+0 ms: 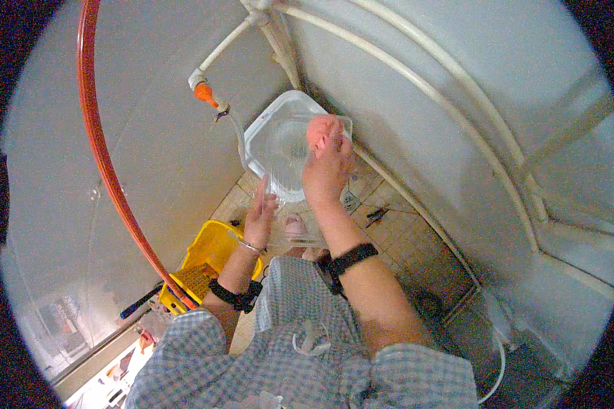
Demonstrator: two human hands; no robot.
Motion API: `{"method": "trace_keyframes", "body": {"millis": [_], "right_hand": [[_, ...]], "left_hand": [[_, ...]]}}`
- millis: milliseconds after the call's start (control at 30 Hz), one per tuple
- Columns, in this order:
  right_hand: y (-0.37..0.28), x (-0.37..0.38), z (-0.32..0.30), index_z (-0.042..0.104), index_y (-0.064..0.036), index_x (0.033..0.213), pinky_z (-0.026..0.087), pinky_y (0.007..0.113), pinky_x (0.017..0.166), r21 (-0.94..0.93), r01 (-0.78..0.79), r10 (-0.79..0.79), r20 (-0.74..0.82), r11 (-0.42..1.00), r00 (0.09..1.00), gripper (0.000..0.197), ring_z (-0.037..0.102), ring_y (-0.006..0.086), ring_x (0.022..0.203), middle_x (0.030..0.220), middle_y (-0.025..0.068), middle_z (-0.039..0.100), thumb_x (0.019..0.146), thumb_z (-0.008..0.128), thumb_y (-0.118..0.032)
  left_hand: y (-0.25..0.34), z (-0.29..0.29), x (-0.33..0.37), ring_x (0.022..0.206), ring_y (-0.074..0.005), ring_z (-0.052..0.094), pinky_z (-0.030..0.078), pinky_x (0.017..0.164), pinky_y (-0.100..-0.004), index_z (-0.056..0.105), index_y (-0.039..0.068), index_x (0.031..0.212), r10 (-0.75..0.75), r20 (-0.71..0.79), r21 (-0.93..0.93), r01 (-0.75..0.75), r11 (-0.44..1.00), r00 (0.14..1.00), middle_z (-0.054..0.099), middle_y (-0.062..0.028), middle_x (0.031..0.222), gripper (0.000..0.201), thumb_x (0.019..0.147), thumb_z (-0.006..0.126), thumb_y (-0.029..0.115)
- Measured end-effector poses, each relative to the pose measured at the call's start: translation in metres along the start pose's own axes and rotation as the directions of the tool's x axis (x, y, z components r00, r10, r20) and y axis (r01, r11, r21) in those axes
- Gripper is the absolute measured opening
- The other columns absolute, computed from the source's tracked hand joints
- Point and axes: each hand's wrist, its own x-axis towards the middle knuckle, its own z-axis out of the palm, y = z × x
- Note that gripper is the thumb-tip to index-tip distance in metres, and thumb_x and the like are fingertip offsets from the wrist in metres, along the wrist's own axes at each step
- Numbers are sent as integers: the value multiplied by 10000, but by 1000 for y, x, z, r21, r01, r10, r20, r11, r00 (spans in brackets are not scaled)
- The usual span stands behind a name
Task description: The person washes a clear plastic tray and a cloth in a basin of water, wipes the tray with the cloth, and then organizes cleaning supplies on top of a washing machine.
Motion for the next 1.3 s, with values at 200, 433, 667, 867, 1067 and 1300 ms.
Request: {"method": "trace_keyframes", "body": {"millis": [200, 433, 667, 867, 1067, 1300], "right_hand": [[-1, 27, 13, 435, -106, 1163, 364, 406, 857, 70, 245, -233, -145, 967, 962, 503, 449, 336, 1019, 1079, 136, 498, 679, 549, -28], [-28, 22, -1, 563, -117, 976, 406, 425, 752, 233, 365, -422, 286, 901, 860, 294, 551, 303, 835, 823, 107, 599, 684, 556, -88], [13, -56, 18, 592, -130, 879, 393, 415, 718, 121, 616, -586, 491, 779, 645, 187, 539, 242, 860, 856, 65, 582, 705, 572, -196], [9, -29, 2, 589, -116, 889, 397, 384, 698, -140, 807, -675, 477, 574, 563, 197, 530, 213, 845, 778, 46, 541, 721, 543, -207], [-31, 49, -8, 602, -101, 856, 409, 380, 646, -560, 654, -596, 319, 509, 737, 168, 525, 209, 798, 839, 55, 553, 713, 533, -154], [-14, 43, 7, 622, -85, 819, 414, 345, 593, -663, 740, -246, 703, 115, 668, 169, 494, 204, 837, 838, 37, 537, 663, 569, -120]], "left_hand": [[22, 5, -2, 903, -199, 471, 368, 838, -288, 242, 112, 1343, 70, 48, -138, -63, 989, 996, 483, -114, 1011, 509, 881, 425, 220], [21, -7, 10, 936, -198, 457, 340, 873, -295, 250, 103, 1340, 202, -27, -105, -204, 973, 979, 469, -107, 1064, 496, 887, 412, 224], [42, -24, 25, 908, -203, 447, 339, 859, -287, 308, 117, 1319, 303, -9, 136, -299, 945, 953, 472, -92, 958, 452, 878, 401, 149], [38, -28, 35, 874, -227, 454, 358, 832, -300, 317, 145, 1317, 200, -131, 75, -191, 979, 971, 478, -117, 925, 504, 832, 448, 118], [57, -36, 24, 861, -259, 458, 364, 836, -324, 360, 199, 1294, 237, -59, 255, -215, 943, 970, 470, -135, 891, 514, 805, 475, 96], [45, -29, 13, 882, -275, 474, 375, 836, -330, 433, 192, 1246, 382, -109, 333, -328, 884, 918, 467, -147, 935, 491, 776, 521, 81]]}}
